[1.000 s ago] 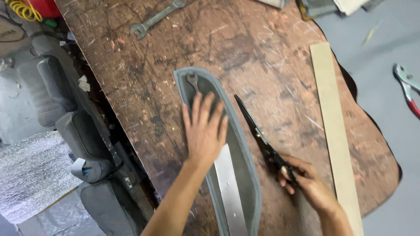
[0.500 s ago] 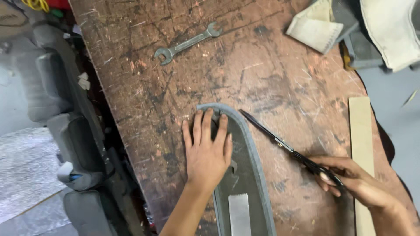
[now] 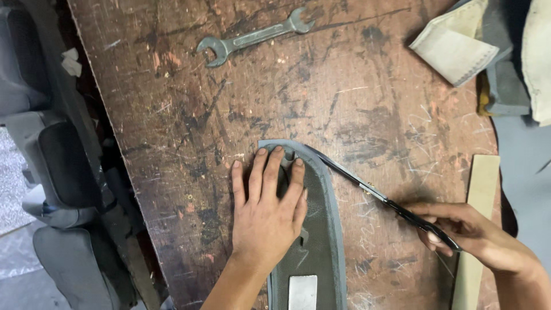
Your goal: The person uses shears to cut a gray carpet piece along a template on a wooden workbench. They measure with a ruler, trim the edges, and then mark the cut piece with a pencil before setting it aside.
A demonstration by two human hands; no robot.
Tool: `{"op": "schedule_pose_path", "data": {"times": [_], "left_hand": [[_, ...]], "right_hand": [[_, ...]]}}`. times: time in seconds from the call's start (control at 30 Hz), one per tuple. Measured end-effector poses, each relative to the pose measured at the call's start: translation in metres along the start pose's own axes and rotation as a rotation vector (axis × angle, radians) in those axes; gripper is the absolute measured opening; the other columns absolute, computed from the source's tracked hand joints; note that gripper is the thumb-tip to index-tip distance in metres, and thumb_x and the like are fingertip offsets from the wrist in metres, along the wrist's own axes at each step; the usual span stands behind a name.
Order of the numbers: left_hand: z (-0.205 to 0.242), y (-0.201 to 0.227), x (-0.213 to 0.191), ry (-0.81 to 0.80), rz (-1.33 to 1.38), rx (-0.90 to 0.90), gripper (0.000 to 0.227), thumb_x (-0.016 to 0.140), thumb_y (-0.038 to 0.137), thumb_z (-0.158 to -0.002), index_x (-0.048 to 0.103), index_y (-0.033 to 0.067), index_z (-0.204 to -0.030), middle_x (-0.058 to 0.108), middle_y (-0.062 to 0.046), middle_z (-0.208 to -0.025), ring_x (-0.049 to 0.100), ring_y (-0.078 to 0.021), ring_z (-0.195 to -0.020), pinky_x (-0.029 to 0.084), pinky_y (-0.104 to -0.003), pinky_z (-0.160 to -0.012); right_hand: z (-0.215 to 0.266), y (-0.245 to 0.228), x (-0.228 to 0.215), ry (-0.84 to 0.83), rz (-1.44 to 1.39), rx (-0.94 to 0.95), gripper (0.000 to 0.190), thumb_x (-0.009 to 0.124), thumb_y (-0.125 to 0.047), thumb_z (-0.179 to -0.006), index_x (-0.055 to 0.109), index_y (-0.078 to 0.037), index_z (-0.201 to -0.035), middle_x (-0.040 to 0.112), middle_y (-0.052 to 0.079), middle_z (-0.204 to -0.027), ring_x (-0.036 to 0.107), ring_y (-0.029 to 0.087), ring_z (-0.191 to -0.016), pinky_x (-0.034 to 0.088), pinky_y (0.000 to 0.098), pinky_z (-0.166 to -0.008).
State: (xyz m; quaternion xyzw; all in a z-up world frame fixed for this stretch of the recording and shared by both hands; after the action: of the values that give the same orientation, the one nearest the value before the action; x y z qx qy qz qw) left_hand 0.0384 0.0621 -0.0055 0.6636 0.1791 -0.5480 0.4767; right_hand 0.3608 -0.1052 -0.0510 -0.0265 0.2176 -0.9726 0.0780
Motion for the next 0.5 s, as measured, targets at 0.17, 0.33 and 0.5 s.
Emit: {"op": "schedule_pose_path", "data": {"times": [0.17, 0.33, 0.5], "left_hand": [[-0.001, -0.002, 0.001, -0.001, 0.003, 0.001, 0.047, 0.054, 0.037, -0.099, 0.058, 0.0137, -0.140, 0.043, -0.020, -0.150, 0.034, -0.0393, -0.145, 0.019, -0.068, -0.119], [0.000, 0.000, 0.003, -0.021, 0.001, 0.002, 0.047, 0.054, 0.037, -0.100, 0.058, 0.0135, -0.141, 0.041, -0.021, -0.150, 0.033, -0.0395, -0.145, 0.019, -0.069, -0.119], [0.001, -0.001, 0.003, -0.016, 0.007, 0.000, 0.047, 0.054, 0.037, -0.100, 0.058, 0.0140, -0.140, 0.041, -0.020, -0.152, 0.033, -0.0388, -0.146, 0.018, -0.068, -0.120]], "right_hand": [[-0.004, 0.008, -0.011, 0.037, 0.010, 0.099, 0.073, 0.064, 0.005, -0.073, 0.062, -0.005, -0.145, 0.060, 0.011, -0.068, 0.054, 0.020, -0.054, 0.044, 0.0346, -0.047], [0.001, 0.004, -0.004, 0.019, -0.013, 0.038, 0.073, 0.063, 0.005, -0.072, 0.064, -0.004, -0.144, 0.063, 0.009, -0.067, 0.055, 0.017, -0.055, 0.045, 0.0319, -0.048], [0.003, 0.021, -0.013, 0.123, 0.104, 0.161, 0.062, 0.069, 0.001, -0.081, 0.067, -0.008, -0.142, 0.068, 0.009, -0.069, 0.058, 0.018, -0.058, 0.045, 0.0327, -0.052]]}}
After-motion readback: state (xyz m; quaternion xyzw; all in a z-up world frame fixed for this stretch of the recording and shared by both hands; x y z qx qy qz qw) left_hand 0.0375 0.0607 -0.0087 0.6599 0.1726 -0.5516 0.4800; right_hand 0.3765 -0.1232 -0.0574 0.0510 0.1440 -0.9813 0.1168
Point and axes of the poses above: each hand's wrist, its own z-axis away from the middle knuckle, its own x-axis out of the palm, y = z × x, the point moved 7 cm from there along -z, towards the middle knuckle
